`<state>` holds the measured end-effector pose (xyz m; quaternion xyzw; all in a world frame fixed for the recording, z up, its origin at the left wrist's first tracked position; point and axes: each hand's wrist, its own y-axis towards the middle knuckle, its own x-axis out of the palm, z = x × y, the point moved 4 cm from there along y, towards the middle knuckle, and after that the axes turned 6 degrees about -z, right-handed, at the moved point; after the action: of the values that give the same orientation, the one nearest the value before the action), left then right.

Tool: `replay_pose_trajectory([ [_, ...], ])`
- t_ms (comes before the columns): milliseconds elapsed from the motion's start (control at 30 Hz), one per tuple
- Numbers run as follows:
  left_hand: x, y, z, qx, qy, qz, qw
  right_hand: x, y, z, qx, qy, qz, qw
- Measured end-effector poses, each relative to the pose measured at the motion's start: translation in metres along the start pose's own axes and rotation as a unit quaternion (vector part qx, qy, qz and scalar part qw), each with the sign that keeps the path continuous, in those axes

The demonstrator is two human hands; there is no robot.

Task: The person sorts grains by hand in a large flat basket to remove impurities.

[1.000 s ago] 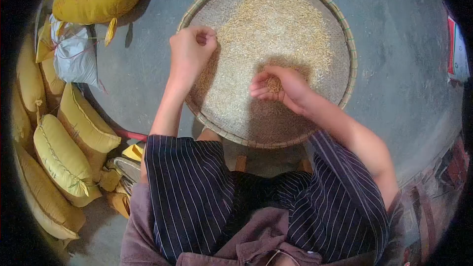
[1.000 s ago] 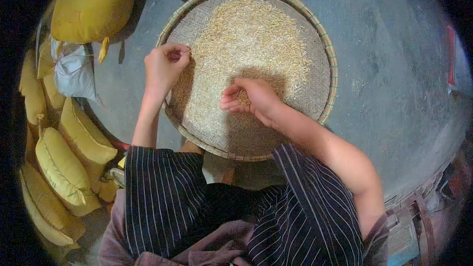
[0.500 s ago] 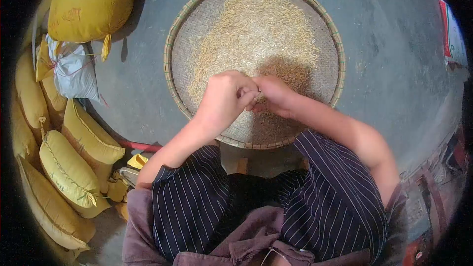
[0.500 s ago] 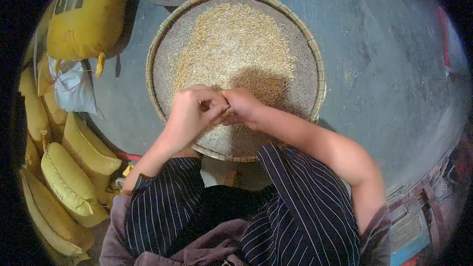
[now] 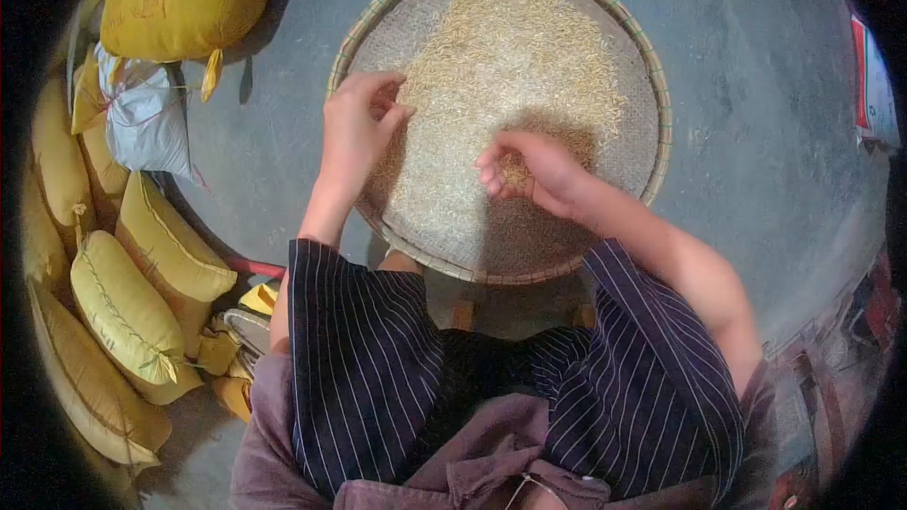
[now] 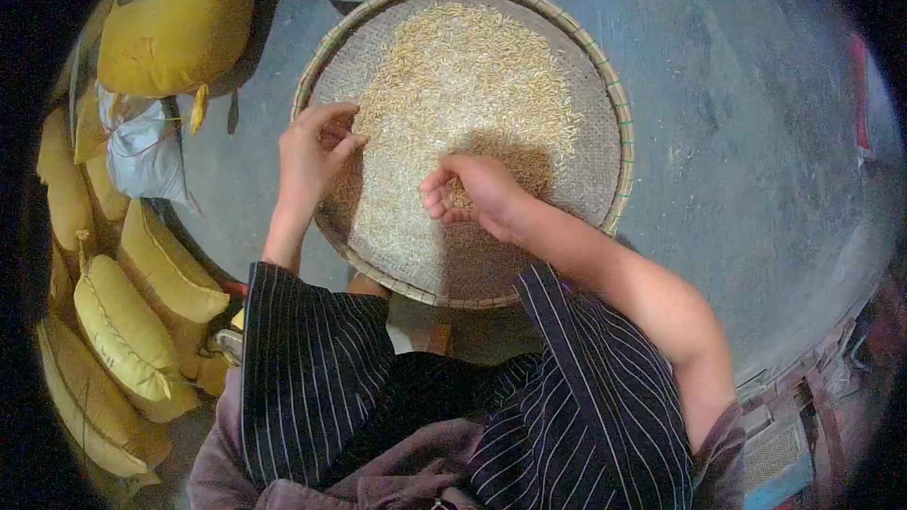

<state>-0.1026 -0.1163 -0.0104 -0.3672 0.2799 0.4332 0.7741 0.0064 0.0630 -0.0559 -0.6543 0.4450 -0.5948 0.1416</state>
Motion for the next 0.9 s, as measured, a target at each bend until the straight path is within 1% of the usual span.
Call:
replay_pose_trajectory([
  [167, 0.005, 0.003, -0.012, 0.005, -0.021, 0.027, 0.999, -0.001, 0.003, 0.003, -0.004, -0.004, -0.012, 1.000],
  [233, 0.003, 0.004, -0.011, 0.083, 0.050, 0.068, 0.993, -0.001, 0.003, 0.003, 0.010, -0.002, 0.002, 1.000],
  [367, 0.002, 0.004, -0.008, 0.074, 0.046, 0.087, 0.992, -0.002, 0.003, 0.003, -0.007, -0.003, -0.007, 1.000],
  [433, 0.002, 0.004, -0.001, 0.020, -0.015, 0.032, 0.999, -0.001, 0.002, 0.002, 0.005, -0.005, 0.009, 1.000],
  [633, 0.001, 0.008, -0.005, 0.034, 0.018, 0.021, 0.999, -0.006, 0.006, 0.006, -0.005, 0.007, -0.005, 1.000],
  [900, 0.002, 0.013, -0.007, 0.014, 0.005, 0.019, 1.000, -0.005, 0.004, 0.004, -0.011, 0.006, 0.000, 1.000],
])
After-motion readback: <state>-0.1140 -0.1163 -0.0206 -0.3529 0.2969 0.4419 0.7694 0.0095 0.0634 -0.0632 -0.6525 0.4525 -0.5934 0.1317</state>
